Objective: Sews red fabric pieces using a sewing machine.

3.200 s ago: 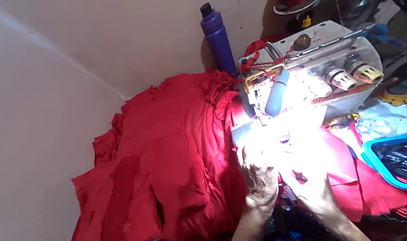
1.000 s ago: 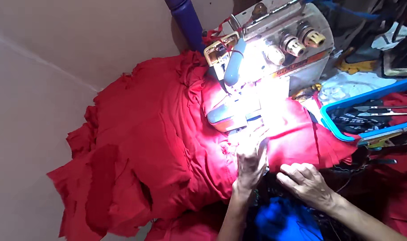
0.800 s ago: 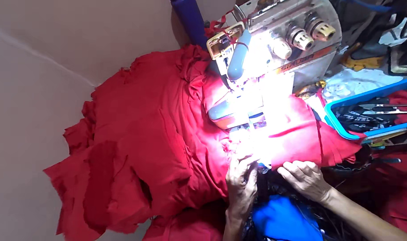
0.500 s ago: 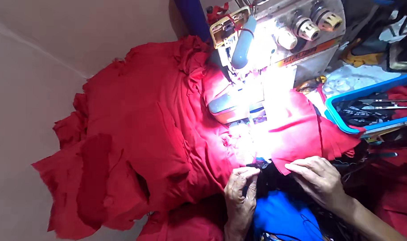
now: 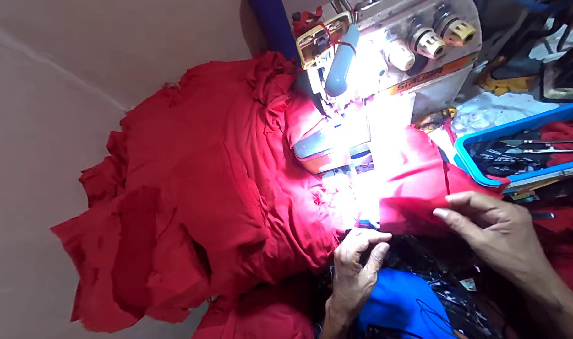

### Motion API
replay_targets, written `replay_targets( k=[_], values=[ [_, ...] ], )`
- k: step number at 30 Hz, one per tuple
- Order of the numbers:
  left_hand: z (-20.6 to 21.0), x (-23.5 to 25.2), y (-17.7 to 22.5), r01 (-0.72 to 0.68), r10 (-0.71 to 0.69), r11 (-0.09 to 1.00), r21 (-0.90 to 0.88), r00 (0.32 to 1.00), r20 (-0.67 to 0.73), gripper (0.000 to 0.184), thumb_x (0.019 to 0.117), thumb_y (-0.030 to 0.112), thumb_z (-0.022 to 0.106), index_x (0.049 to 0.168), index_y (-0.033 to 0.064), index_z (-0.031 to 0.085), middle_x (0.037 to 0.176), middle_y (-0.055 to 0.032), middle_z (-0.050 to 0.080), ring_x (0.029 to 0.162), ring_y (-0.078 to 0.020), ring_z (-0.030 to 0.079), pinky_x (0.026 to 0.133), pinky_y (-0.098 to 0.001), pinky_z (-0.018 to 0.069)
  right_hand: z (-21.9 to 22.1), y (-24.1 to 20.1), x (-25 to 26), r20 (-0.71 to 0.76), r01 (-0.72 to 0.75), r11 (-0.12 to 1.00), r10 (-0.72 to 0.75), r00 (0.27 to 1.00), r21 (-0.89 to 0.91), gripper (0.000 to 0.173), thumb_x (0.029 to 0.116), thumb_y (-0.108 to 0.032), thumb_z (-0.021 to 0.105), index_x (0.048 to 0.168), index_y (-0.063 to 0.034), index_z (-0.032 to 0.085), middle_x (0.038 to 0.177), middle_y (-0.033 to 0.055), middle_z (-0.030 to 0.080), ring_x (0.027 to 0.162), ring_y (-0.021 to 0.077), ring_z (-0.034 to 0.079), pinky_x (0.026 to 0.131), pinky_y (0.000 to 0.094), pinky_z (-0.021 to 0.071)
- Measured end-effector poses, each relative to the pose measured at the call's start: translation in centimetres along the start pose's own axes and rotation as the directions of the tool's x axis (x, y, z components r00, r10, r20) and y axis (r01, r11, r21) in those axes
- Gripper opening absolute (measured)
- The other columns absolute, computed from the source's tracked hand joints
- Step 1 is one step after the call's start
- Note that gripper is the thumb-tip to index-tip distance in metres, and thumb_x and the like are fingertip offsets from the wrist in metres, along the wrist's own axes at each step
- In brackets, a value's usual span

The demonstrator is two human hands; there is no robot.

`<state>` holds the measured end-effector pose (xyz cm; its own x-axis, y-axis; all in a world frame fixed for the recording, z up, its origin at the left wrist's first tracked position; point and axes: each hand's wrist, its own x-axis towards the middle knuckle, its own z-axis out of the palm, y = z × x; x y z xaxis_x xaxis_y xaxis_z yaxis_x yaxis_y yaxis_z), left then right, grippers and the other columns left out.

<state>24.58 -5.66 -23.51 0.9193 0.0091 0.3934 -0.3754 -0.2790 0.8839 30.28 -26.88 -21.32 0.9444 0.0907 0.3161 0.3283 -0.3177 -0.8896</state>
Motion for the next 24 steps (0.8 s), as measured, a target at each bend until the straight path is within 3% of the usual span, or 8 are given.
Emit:
replay_targets(
  k=[4,6,8,11,14,18,21,24],
  values=[
    [0.7,3.0,1.1,0.07,-0.06,0.993,-0.097,0.993,0.103,0.025,0.1017,0.004,0.051,0.107,-0.0107,0.071,0.101,-0.0138,0.074,0.096,-0.0087,0.07,0.091,-0.0244,0.0563,-0.7,-1.0,1.7,0.022,0.166,0.986,-0.167,0.986,0.023,0.012,0.0932,-0.017,0.065,0.099,-0.0084,0.071,0.086,-0.0128,0.069,0.077,-0.0117,0.062,0.074,0.0073,0.0531],
    [1.2,4.8,2.2,0.336,-0.291,0.917,-0.216,0.932,0.216,0.04,0.1085,0.011,0.034,0.117,-0.013,0.064,0.104,-0.0116,0.073,0.095,-0.008,0.07,0.09,-0.0258,0.0565,-0.9,-1.2,2.1,0.032,0.272,0.961,-0.274,0.961,0.044,0.015,0.0958,-0.017,0.063,0.1,-0.0061,0.073,0.09,-0.0108,0.071,0.082,-0.011,0.064,0.079,0.0087,0.0538],
    [2.1,7.1,2.8,0.574,-0.519,0.733,-0.365,0.819,0.246,0.04,0.1116,0.018,0.025,0.116,-0.0059,0.057,0.091,-0.0032,0.069,0.082,-0.006,0.069,0.08,-0.0243,0.0579,-1.3,-1.6,2.1,0.057,0.326,0.942,-0.331,0.942,0.082,0.017,0.0984,-0.018,0.062,0.101,-0.0073,0.075,0.094,-0.0096,0.073,0.087,-0.0091,0.065,0.083,0.0105,0.0538],
    [2.7,10.0,1.7,0.66,-0.641,0.581,-0.477,0.732,0.232,0.036,0.1127,0.028,0.033,0.111,0.0026,0.058,0.081,-0.0025,0.067,0.07,-0.0088,0.069,0.068,-0.0246,0.0596,-2.0,-1.7,1.9,0.084,0.36,0.923,-0.373,0.924,0.134,0.018,0.1016,-0.021,0.061,0.104,-0.0104,0.075,0.097,-0.0081,0.074,0.092,-0.0061,0.066,0.084,0.0121,0.0539],
    [3.0,11.8,0.5,0.711,-0.687,0.613,-0.343,0.695,0.213,0.025,0.1074,0.028,0.052,0.097,0.0075,0.062,0.07,0.0027,0.059,0.06,-0.0048,0.059,0.061,-0.0215,0.053,-2.3,-1.9,2.6,0.061,0.378,0.92,-0.386,0.921,0.108,0.017,0.1011,-0.021,0.061,0.102,-0.0116,0.074,0.095,-0.0107,0.073,0.09,-0.0087,0.064,0.083,0.0107,0.0527],
    [3.1,14.2,1.7,0.694,-0.635,0.708,-0.132,0.706,0.314,0.017,0.1053,0.015,0.056,0.092,0.0064,0.061,0.066,0.0037,0.06,0.055,-0.0026,0.058,0.054,-0.019,0.0523,-3.0,-3.2,4.7,0.008,0.327,0.931,-0.332,0.943,0.16,0.015,0.0994,-0.02,0.062,0.105,-0.0111,0.072,0.09,-0.0128,0.07,0.082,-0.0064,0.065,0.076,0.0126,0.0556],
    [3.1,15.9,2.0,0.606,-0.514,0.751,-0.262,0.786,0.344,0.019,0.1074,0.013,0.046,0.097,0.0073,0.06,0.071,0.0023,0.063,0.059,-0.0048,0.063,0.056,-0.0213,0.0559,-3.7,-4.3,6.5,-0.075,0.343,0.906,-0.336,0.939,0.247,0.015,0.1021,-0.019,0.06,0.113,-0.0111,0.067,0.095,-0.0093,0.07,0.083,0.0007,0.068,0.074,0.0172,0.0589],
    [3.4,16.7,3.8,0.546,-0.498,0.715,-0.437,0.836,0.229,0.012,0.1066,0.014,0.051,0.1,0.0105,0.06,0.075,0.0024,0.065,0.062,-0.005,0.064,0.059,-0.0206,0.0572,-5.0,-4.6,6.0,-0.087,0.442,0.883,-0.434,0.897,0.159,0.016,0.1023,-0.029,0.061,0.111,-0.016,0.066,0.104,-0.0116,0.069,0.095,0.0003,0.066,0.082,0.0188,0.0572]
  ],
)
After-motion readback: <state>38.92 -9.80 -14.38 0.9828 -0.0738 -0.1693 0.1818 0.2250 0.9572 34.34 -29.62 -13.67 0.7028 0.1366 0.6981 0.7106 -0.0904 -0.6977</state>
